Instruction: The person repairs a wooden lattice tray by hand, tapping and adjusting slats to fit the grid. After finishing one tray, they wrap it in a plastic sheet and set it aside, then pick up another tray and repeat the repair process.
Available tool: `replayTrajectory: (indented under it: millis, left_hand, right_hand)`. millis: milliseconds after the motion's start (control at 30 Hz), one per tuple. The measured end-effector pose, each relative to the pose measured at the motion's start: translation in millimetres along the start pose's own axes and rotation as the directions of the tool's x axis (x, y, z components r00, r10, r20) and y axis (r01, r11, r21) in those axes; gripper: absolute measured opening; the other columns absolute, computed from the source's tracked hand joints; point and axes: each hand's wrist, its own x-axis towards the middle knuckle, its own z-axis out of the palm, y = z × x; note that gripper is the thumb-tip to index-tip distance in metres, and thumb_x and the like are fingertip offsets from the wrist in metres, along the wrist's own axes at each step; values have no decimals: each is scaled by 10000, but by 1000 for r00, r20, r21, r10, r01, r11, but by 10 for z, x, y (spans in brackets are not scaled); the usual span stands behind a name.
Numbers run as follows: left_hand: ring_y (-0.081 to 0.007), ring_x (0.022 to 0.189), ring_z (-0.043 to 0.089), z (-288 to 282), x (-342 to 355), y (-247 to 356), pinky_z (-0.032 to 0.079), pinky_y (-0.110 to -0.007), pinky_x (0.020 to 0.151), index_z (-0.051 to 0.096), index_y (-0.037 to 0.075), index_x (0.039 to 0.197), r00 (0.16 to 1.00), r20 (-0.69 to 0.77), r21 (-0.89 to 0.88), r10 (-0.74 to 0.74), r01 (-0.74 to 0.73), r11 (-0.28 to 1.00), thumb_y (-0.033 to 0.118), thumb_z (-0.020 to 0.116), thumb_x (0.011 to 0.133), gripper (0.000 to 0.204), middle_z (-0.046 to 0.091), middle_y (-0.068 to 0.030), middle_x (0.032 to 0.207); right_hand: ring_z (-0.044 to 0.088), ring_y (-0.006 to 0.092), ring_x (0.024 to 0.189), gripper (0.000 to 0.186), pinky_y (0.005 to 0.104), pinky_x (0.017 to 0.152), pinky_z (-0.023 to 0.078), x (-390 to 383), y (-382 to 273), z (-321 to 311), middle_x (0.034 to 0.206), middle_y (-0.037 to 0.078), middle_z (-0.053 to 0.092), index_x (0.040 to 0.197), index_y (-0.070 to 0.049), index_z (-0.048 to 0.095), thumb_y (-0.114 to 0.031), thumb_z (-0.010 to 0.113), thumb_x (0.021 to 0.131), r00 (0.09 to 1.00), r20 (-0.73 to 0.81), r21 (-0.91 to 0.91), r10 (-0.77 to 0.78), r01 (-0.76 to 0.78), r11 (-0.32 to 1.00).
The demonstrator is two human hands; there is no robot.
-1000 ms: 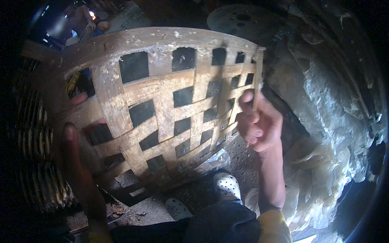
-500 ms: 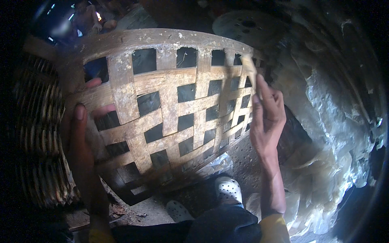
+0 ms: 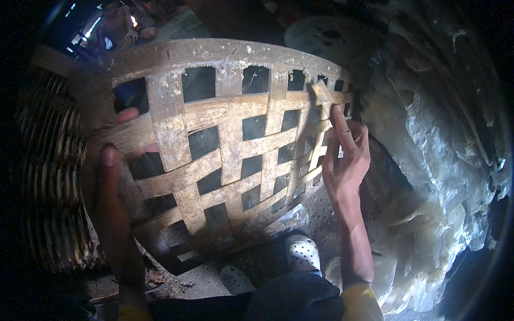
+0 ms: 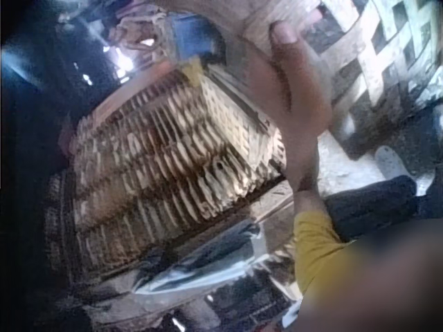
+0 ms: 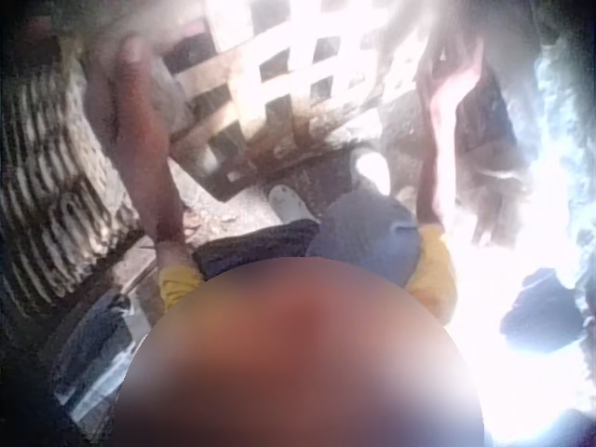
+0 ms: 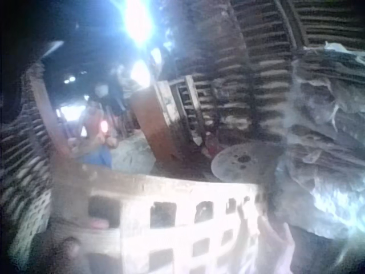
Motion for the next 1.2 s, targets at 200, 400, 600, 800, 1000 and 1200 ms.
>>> replayTrajectory:
  millis: [200, 400, 600, 800, 1000, 1200]
  left_hand:
    - [-238, 1059, 649, 81, -37, 141, 476, -359, 991, 585, -24, 1349, 996, -91, -28, 4, -6, 1000, 341, 490, 1023, 499, 685, -185, 1175]
    - [-216, 1118, 616, 26, 24, 93, 452, -374, 1032, 593, -14, 1339, 998, -20, 16, 52, -52, 999, 277, 509, 1046, 421, 665, -148, 1229]
    - [-233, 1012, 663, 167, 41, 122, 510, -349, 937, 586, -32, 1341, 990, -117, -54, 78, -85, 995, 349, 497, 1003, 516, 689, -200, 1141]
    - [-229, 990, 673, 208, -4, 255, 530, -329, 901, 584, -47, 1333, 997, -74, -59, 5, -9, 998, 333, 513, 987, 519, 694, -198, 1115]
    - [-192, 1072, 619, 182, -42, 257, 455, -357, 994, 611, 0, 1332, 996, -84, -122, -22, 11, 992, 298, 523, 1043, 424, 676, -129, 1204]
    - [-217, 1075, 643, 376, -77, 128, 483, -353, 987, 572, -34, 1348, 953, -220, -32, 206, -218, 975, 278, 478, 1026, 458, 669, -174, 1214]
  right_hand:
    - [580, 185, 709, 639, 327, 668, 527, 107, -412, 129, 1001, 129, 624, 1370, -204, 681, 124, 656, 822, 977, -8, 132, -211, 210, 969]
    - [640, 218, 835, 462, 343, 771, 540, -49, 10, 4, 994, 123, 632, 1371, -181, 675, 12, 640, 953, 998, 51, -17, 38, -37, 999]
    - [573, 170, 759, 544, 308, 691, 510, 163, -666, -56, 948, 99, 589, 1383, -161, 670, 62, 679, 886, 969, 15, 200, -248, 240, 950]
    - [555, 142, 673, 551, 300, 600, 498, 239, -989, -54, 905, 79, 590, 1368, -158, 684, 65, 694, 865, 937, 19, 327, -348, 323, 888]
    - [555, 147, 795, 513, 297, 716, 493, 172, -610, 36, 933, 91, 592, 1421, -131, 633, 47, 581, 942, 985, 62, 308, -162, 135, 942]
    - [519, 152, 800, 417, 306, 745, 471, 45, -362, 8, 909, 98, 578, 1419, -78, 620, -28, 551, 1011, 999, 50, 277, 1, -14, 961]
